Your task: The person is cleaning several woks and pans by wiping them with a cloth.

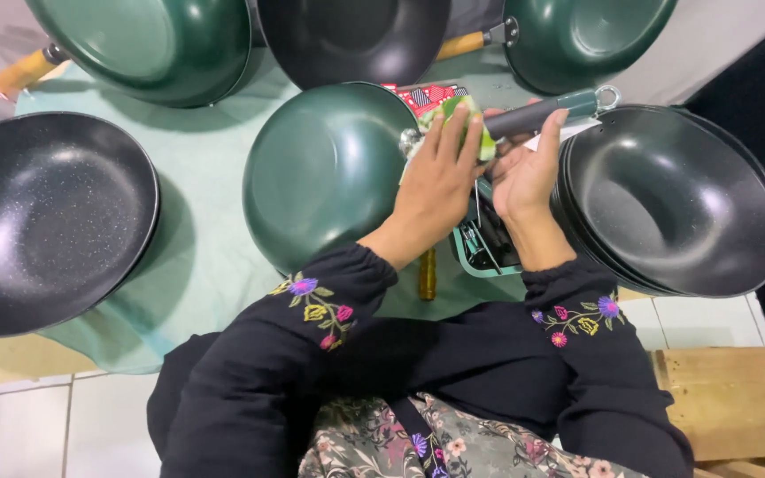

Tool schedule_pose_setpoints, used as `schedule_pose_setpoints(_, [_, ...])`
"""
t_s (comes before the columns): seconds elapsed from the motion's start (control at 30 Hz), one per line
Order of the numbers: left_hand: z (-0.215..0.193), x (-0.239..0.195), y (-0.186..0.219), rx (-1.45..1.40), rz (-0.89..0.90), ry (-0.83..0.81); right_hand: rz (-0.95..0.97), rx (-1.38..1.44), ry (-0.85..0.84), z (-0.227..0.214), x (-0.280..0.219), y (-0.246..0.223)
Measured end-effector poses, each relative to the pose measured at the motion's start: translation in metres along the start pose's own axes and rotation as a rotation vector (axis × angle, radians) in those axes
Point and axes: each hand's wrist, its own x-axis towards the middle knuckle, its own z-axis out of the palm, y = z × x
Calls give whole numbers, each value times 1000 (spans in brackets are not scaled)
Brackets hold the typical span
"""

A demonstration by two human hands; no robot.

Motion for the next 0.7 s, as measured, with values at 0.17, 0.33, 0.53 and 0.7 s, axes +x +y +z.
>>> schedule_pose_setpoints(0.17, [19,19,-11,-66,-14,-34,100,109,-128,-11,1,-3])
schedule_pose_setpoints(0.33, [33,43,-19,-158,6,-160,115,249,-380,-18,-7,-5])
schedule_pose_setpoints(0.53, [61,84,5,-237,80,-217,113,171,-73,-34,-9,3])
schedule_pose_setpoints(0.7, [76,105,44,-84,73,-98,82,136,-75,-38,-6,1])
